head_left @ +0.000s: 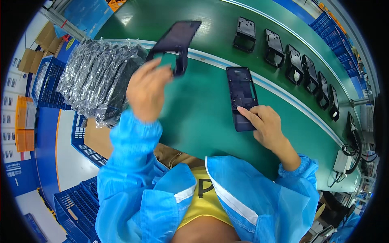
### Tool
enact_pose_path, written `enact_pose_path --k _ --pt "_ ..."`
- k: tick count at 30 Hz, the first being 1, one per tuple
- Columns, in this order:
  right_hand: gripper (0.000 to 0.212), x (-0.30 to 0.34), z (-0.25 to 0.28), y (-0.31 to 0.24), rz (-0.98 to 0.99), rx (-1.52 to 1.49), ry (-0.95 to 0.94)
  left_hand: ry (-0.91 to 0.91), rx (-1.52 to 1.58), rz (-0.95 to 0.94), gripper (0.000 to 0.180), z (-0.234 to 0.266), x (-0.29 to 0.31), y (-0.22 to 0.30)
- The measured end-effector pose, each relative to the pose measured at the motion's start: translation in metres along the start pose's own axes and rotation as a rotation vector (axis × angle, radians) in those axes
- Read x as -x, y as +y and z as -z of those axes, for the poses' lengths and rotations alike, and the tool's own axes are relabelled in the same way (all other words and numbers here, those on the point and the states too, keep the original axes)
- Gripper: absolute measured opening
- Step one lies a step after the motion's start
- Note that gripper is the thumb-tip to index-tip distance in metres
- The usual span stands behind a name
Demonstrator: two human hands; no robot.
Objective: Unpack handheld scanner housings from plastic bags and arrange them on an assembly line workbench.
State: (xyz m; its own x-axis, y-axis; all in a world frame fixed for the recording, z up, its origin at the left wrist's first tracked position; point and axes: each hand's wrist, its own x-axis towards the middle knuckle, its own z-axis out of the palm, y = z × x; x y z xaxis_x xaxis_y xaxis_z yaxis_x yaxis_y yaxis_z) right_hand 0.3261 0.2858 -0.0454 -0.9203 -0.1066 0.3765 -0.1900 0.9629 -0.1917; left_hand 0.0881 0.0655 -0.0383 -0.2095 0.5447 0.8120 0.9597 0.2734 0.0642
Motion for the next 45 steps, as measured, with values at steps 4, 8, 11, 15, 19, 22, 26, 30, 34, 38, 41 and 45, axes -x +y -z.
enact_pose_path --k 4,8,11,15,19,22,26,30,34,38,41,45 --pt "0.045 -0.019 0.008 0.01 0.111 0.035 -0.009 0.091 0.016 0.084 0.016 -0.109 -0.049 -0.067" --pt "0.034 -0.051 0.026 0.02 0.28 0.24 -0.02 0.038 0.022 0.25 0.013 -0.211 -0.041 -0.118" --pt "0.029 -0.09 0.039 0.031 0.35 0.393 -0.056 -0.065 0.057 0.355 0.014 -0.241 -0.032 -0.129" --pt "0.01 -0.168 0.033 0.065 0.435 0.601 -0.16 -0.239 -0.038 0.266 0.015 -0.249 -0.024 -0.127" --pt "0.008 -0.247 -0.042 0.119 0.436 1.089 -0.461 -0.133 -0.135 0.322 0.011 -0.251 -0.028 -0.122" --pt "0.01 -0.281 -0.111 0.158 0.477 1.158 -0.56 -0.121 -0.118 0.333 0.012 -0.258 -0.032 -0.118" --pt "0.01 -0.275 -0.135 0.155 0.547 0.935 -0.589 -0.184 -0.138 0.343 0.014 -0.259 -0.025 -0.12" --pt "0.05 -0.254 -0.07 0.168 0.454 0.243 -0.467 -0.077 -0.122 0.328 0.024 -0.251 -0.038 -0.118" --pt "0.065 -0.211 -0.064 0.185 -0.081 0.123 -0.195 -0.119 -0.119 0.366 0.03 -0.248 -0.048 -0.113" --pt "0.078 -0.212 -0.1 0.179 -0.162 0.359 -0.199 -0.191 -0.103 0.356 0.029 -0.245 -0.042 -0.112" --pt "0.055 -0.211 -0.123 0.176 -0.154 0.291 -0.102 -0.192 -0.082 0.322 0.029 -0.244 -0.042 -0.108" --pt "0.029 -0.2 -0.117 0.168 -0.061 0.368 -0.044 -0.193 -0.086 0.291 0.029 -0.244 -0.042 -0.109"
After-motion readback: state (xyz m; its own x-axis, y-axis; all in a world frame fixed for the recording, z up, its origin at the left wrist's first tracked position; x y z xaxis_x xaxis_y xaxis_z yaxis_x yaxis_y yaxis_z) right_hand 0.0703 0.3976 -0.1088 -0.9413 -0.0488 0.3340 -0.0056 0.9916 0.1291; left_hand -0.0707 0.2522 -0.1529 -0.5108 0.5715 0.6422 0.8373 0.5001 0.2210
